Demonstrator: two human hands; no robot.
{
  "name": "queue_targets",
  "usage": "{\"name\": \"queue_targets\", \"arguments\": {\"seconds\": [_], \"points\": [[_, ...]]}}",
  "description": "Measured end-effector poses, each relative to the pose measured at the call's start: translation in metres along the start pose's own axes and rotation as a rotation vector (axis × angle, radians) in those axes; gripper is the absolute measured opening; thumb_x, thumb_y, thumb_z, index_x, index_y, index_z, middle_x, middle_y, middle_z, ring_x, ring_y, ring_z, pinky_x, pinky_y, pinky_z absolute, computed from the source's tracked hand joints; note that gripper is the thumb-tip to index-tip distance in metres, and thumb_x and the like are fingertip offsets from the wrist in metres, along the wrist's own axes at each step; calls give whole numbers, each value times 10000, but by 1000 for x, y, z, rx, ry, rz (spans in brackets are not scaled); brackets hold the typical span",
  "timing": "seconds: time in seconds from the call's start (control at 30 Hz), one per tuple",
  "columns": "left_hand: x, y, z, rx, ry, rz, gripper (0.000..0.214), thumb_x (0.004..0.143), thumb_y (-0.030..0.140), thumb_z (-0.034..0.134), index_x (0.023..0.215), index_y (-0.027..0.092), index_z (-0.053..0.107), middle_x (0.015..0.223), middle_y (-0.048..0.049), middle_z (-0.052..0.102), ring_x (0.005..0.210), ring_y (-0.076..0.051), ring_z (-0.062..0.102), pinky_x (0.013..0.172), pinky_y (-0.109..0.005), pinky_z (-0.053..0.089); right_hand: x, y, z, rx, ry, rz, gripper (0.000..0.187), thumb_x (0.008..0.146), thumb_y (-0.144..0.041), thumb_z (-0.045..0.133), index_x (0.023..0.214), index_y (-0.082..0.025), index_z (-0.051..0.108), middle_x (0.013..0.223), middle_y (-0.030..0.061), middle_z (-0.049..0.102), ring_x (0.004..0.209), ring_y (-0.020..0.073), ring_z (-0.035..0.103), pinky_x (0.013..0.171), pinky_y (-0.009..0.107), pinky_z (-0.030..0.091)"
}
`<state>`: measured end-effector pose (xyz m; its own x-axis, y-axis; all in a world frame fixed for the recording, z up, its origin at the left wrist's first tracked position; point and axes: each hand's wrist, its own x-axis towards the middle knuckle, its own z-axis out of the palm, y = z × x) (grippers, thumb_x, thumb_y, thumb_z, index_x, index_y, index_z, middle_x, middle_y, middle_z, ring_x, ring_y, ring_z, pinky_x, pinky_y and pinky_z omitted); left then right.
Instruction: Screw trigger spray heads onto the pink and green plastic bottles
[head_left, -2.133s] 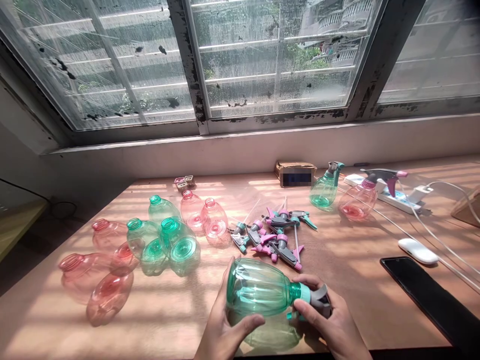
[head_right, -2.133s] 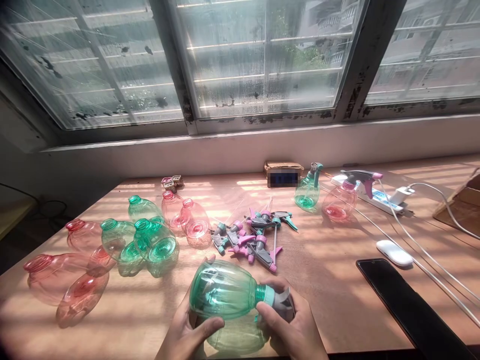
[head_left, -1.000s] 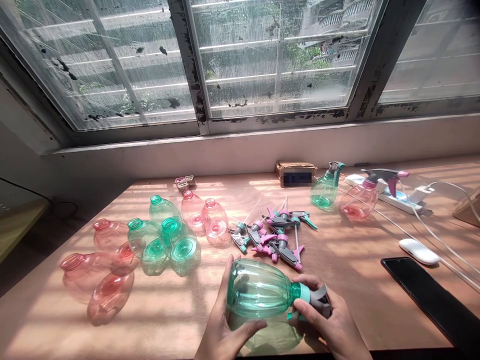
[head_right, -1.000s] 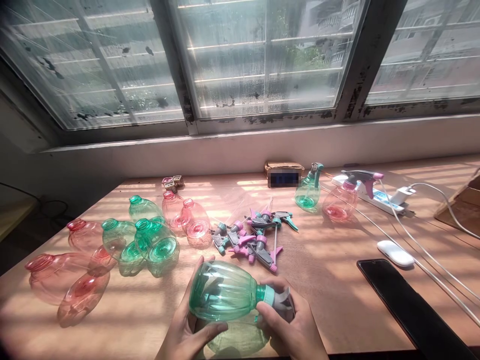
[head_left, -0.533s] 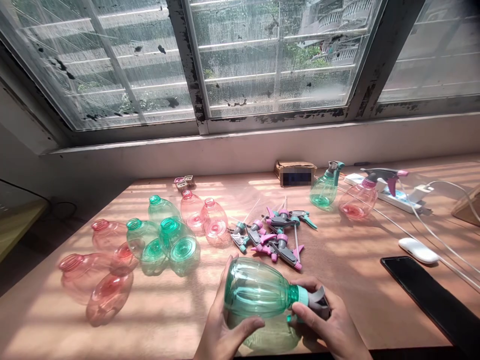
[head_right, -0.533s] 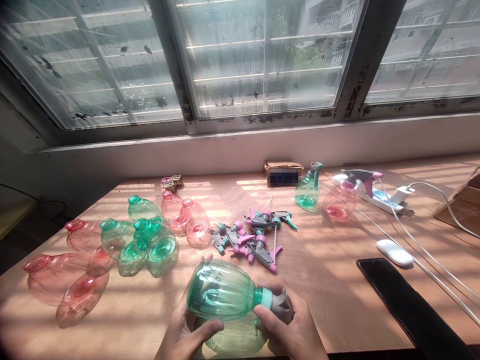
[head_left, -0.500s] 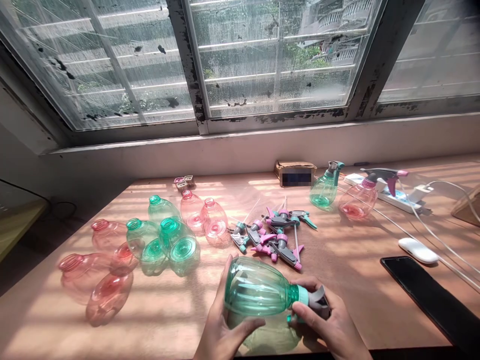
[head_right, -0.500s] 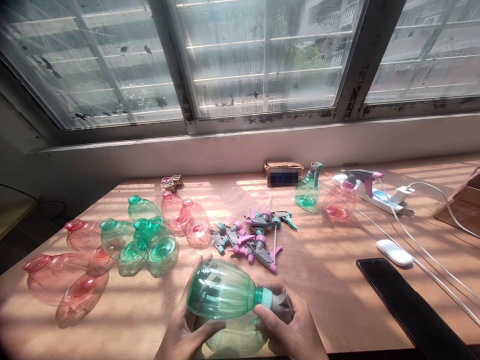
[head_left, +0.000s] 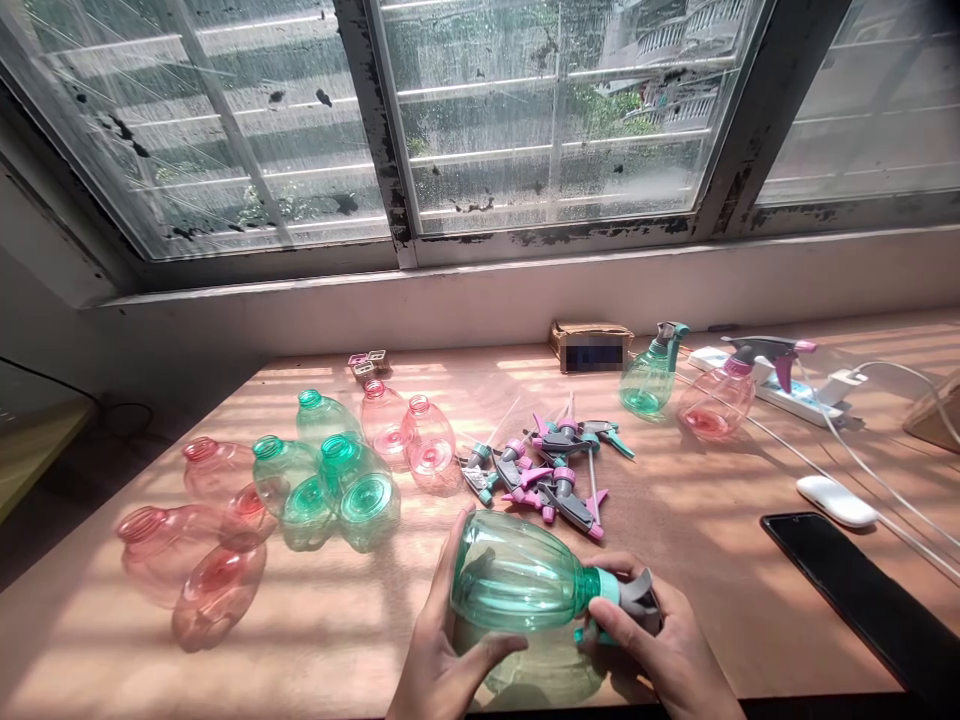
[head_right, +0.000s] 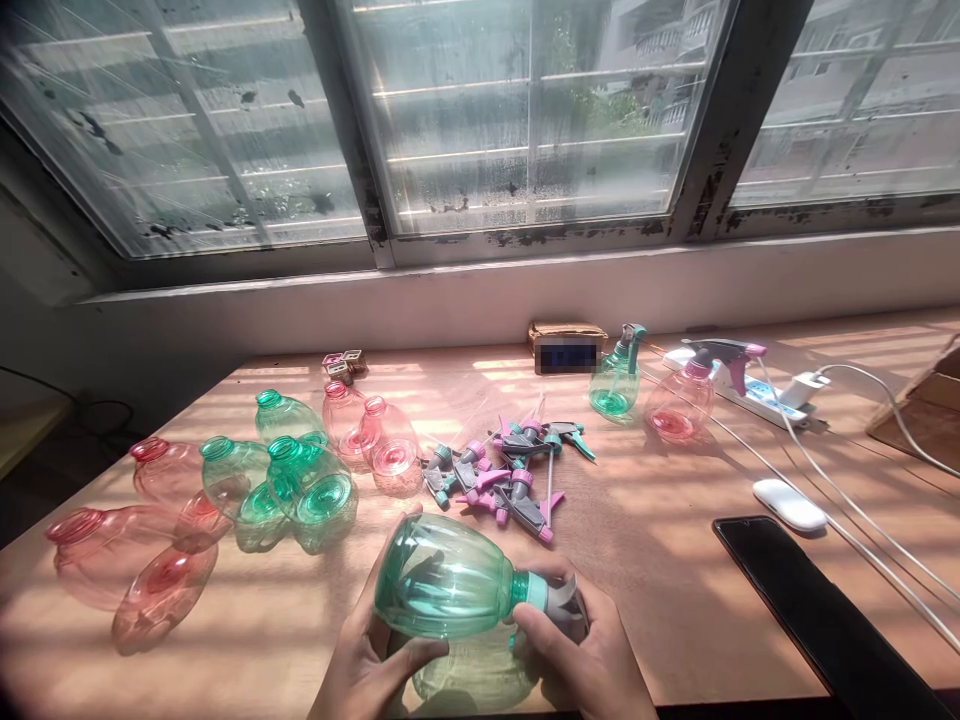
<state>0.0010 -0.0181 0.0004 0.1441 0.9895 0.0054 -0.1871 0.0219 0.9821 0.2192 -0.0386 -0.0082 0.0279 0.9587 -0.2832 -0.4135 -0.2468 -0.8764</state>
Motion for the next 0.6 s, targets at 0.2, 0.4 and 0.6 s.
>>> {"name": "queue_targets", "arguments": {"seconds": [0.2, 0.4, 0.6], "points": [[1, 0, 2, 25, 19, 1, 967, 719, 274, 920, 1541, 392, 424, 1630, -18, 458, 1522, -366, 348, 1264, -465, 286, 1, 1, -1, -9, 8, -30, 532, 677, -513, 921, 1012, -160, 707, 604, 24, 695, 463, 120, 563, 376, 152, 210], [1, 4, 0, 38, -59, 41, 896, 834, 369, 818, 1588, 349, 335, 1644, -55, 433, 1524, -367, 345, 1257, -487, 296, 2, 1, -1, -35, 14, -49, 505, 689, -510, 917, 1004, -169, 715, 603, 7, 700, 496, 143, 621, 412, 183, 350], [2, -4, -1, 135, 58, 64, 773, 867, 366, 777, 1550, 367, 415, 1657, -36, 411, 1542, -351, 309, 1274, -473, 246, 2, 3, -3, -77, 9, -57, 515, 683, -538, 909, 1008, -185, 724, 646, 34, 772, 509, 155, 651, 493, 228, 468]]}}
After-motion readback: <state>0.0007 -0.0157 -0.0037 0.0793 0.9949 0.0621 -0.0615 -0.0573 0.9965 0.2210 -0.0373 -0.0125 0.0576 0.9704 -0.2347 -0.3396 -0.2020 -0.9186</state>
